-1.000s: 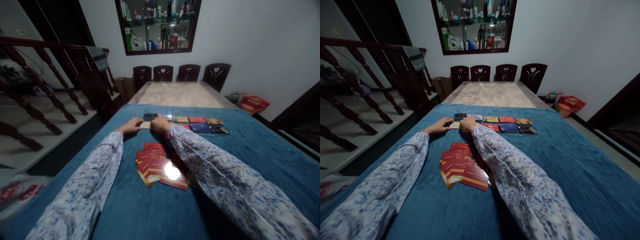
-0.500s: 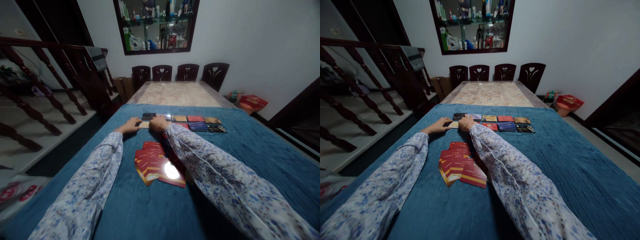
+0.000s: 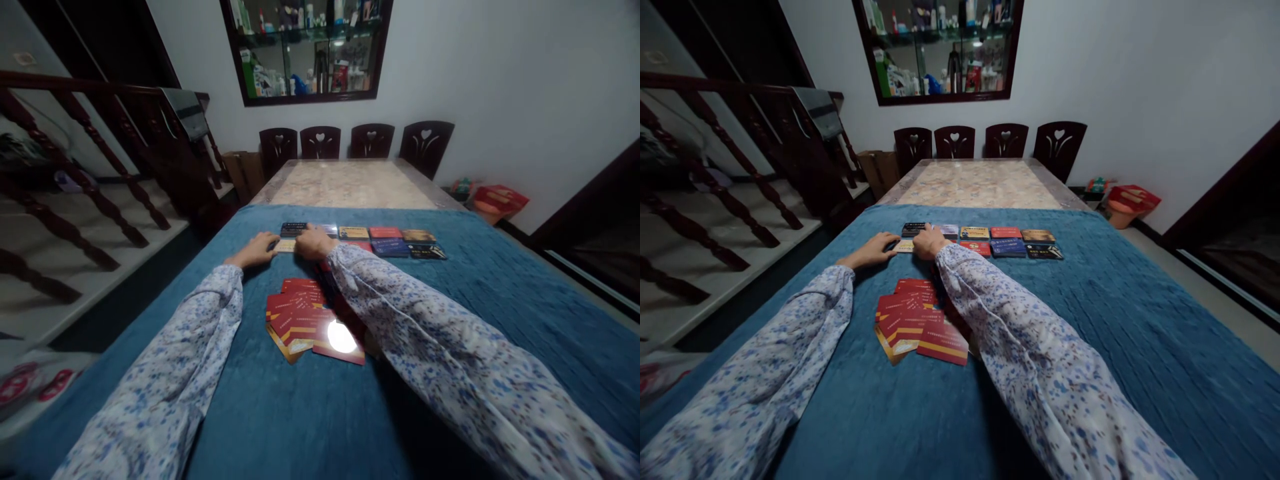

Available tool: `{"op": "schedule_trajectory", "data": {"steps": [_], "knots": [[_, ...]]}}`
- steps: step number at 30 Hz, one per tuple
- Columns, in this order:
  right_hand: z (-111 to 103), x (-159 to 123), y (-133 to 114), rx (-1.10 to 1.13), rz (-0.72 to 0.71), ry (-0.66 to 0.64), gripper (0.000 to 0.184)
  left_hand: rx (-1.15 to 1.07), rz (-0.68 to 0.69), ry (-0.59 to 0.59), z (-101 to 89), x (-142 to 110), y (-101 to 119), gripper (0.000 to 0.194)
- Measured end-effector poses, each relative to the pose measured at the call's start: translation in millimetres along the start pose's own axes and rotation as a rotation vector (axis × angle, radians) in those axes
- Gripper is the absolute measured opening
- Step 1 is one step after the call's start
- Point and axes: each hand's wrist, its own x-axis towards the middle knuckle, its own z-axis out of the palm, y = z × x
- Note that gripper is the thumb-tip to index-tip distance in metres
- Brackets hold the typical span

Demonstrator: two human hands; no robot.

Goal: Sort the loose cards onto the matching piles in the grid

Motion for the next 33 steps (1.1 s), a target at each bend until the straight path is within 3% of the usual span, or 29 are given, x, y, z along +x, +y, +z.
{"op": "schedule_trajectory", "data": {"steps": [7,13,22,33], "knots": [[-6,-12,14,-0.021,0.014,0.094,0.035,0.025,-0.045,0.065,-1.1,-14,7,0.048],[-16,-37,25,-0.046,0.018,0.095,0.030,0.038,-0.067,0.172,-4.1,-23,22,0.035],[-18,-83,37,-0.033,0.027,0.105,0.032,0.050,-0.061,0.243,-8.6,-36,58,0.022],[-7,-131,48,0.042,0.041,0.171,0.025,0.058,0.024,0.254,-2.5,-48,107,0.023]]}}
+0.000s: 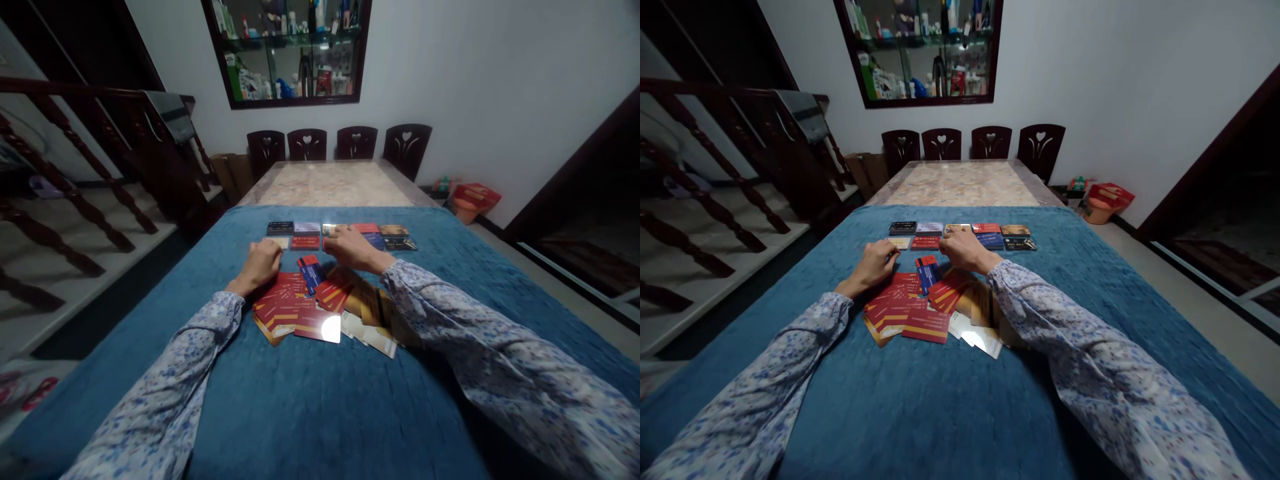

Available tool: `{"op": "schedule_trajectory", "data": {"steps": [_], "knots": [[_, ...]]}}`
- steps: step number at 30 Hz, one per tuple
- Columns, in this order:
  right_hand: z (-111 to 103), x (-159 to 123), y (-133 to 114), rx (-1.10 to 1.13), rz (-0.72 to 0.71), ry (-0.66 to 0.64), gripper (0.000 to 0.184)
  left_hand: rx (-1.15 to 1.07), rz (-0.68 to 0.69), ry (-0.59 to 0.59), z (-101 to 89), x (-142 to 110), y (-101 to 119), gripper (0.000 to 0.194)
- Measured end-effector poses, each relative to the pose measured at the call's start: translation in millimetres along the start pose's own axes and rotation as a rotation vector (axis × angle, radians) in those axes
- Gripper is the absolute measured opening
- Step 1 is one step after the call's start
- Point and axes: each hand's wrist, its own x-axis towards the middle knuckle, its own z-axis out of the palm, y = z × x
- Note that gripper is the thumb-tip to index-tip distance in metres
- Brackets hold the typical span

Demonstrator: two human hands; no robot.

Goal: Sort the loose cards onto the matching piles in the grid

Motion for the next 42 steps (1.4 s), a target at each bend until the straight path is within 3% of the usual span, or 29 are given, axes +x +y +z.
{"op": "schedule_trajectory", "data": {"steps": [11,22,30,36,42], "knots": [[19,-39,21,0.091,-0.040,0.092,0.017,-0.053,0.089,-0.019,-1.3,-16,48,0.023],[16,-62,12,0.203,-0.108,0.020,0.021,-0.097,0.186,-0.064,-13.2,-44,99,0.020],[19,-67,9,0.193,-0.139,-0.066,0.021,-0.076,0.233,-0.131,-13.9,-54,111,0.020],[23,-67,10,0.191,-0.158,-0.124,0.035,-0.050,0.258,-0.135,-13.7,-56,113,0.025],[24,-65,9,0.207,-0.172,-0.140,0.025,-0.046,0.234,-0.168,-12.1,-56,114,0.029]]}}
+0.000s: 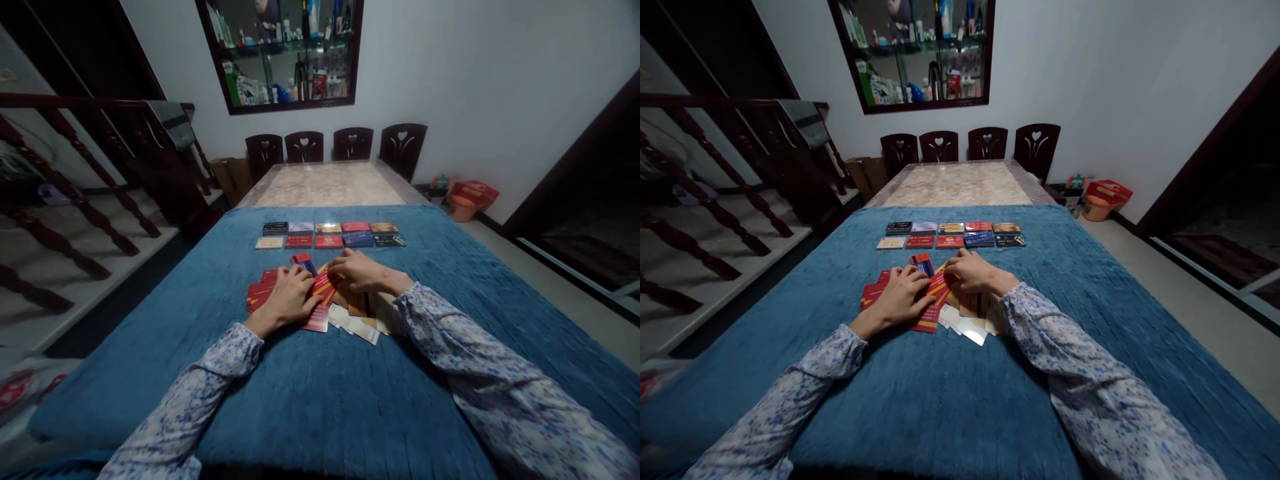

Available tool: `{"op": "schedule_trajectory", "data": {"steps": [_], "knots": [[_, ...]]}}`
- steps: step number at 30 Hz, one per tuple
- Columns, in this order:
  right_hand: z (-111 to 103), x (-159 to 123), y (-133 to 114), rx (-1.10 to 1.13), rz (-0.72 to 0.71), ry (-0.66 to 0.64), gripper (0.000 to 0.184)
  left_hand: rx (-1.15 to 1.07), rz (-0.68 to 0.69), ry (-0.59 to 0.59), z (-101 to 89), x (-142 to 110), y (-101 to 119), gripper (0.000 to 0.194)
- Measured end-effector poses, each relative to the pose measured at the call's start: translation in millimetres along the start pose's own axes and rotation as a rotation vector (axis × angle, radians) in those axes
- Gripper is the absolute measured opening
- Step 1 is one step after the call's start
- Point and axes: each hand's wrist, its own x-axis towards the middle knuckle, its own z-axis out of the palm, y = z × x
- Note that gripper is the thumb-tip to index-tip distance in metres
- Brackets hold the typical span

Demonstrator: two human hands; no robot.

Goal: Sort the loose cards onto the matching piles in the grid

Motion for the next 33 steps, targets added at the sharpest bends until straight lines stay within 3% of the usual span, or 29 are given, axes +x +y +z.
{"op": "schedule_trajectory", "data": {"steps": [11,23,33], "knots": [[18,5,11,0.066,-0.086,0.098,0.024,0.011,-0.008,0.025,6.1,3,1,0.028],[13,4,10,0.060,-0.079,0.096,0.027,0.074,0.093,0.026,3.5,4,0,0.027],[9,5,13,0.090,-0.110,0.166,0.021,0.042,0.139,0.099,1.7,3,-8,0.028]]}}
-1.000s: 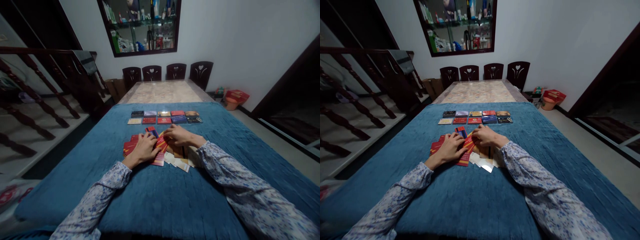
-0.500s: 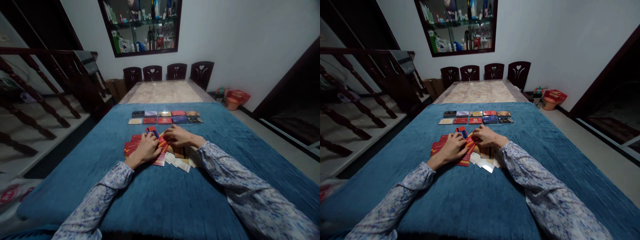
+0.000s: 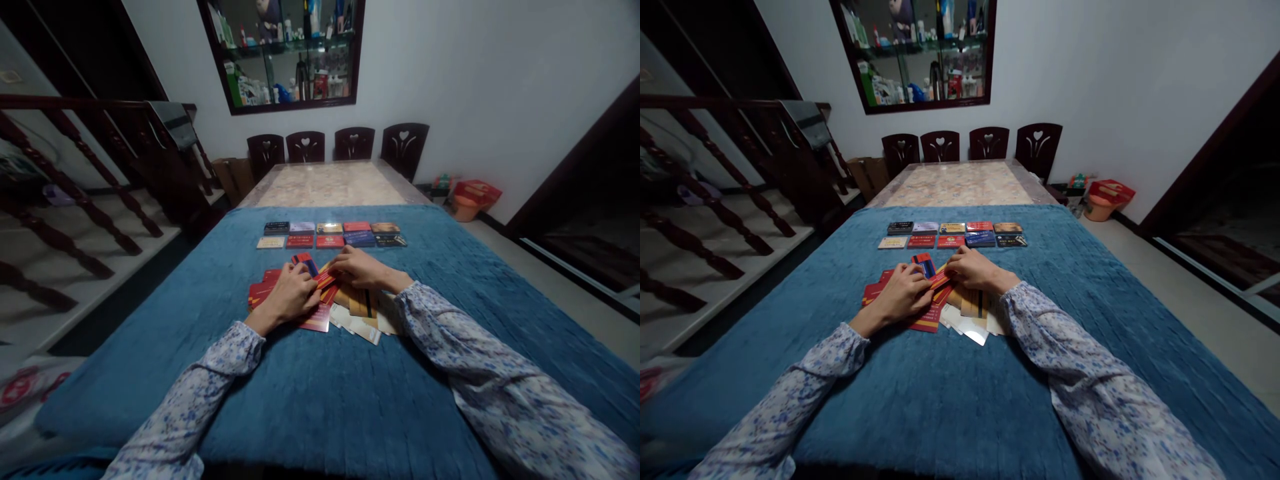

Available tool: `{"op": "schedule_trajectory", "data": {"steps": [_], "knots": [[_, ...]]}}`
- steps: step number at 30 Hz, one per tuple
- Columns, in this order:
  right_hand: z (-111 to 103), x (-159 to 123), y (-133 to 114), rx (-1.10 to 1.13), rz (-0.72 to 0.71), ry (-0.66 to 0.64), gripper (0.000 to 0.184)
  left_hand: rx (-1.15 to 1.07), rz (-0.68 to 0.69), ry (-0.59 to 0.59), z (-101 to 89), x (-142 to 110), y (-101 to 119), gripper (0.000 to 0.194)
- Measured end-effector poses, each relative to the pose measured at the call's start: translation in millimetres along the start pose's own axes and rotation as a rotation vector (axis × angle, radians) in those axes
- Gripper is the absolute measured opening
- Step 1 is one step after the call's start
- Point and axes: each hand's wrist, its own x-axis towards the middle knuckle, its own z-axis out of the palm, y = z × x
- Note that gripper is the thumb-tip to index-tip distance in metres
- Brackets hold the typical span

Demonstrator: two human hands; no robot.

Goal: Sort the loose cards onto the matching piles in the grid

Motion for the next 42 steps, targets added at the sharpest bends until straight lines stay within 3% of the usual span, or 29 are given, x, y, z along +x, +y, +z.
{"op": "schedule_trajectory", "data": {"steps": [6,17,42], "knots": [[0,1,-2,-0.011,0.022,0.059,0.030,0.007,0.032,0.035,1.0,0,-5,0.027],[5,2,-3,-0.003,0.104,0.196,0.020,0.051,0.024,0.133,5.9,0,-15,0.025],[9,5,-16,-0.056,0.339,0.203,0.030,-0.028,-0.067,0.184,18.6,3,-34,0.035]]}}
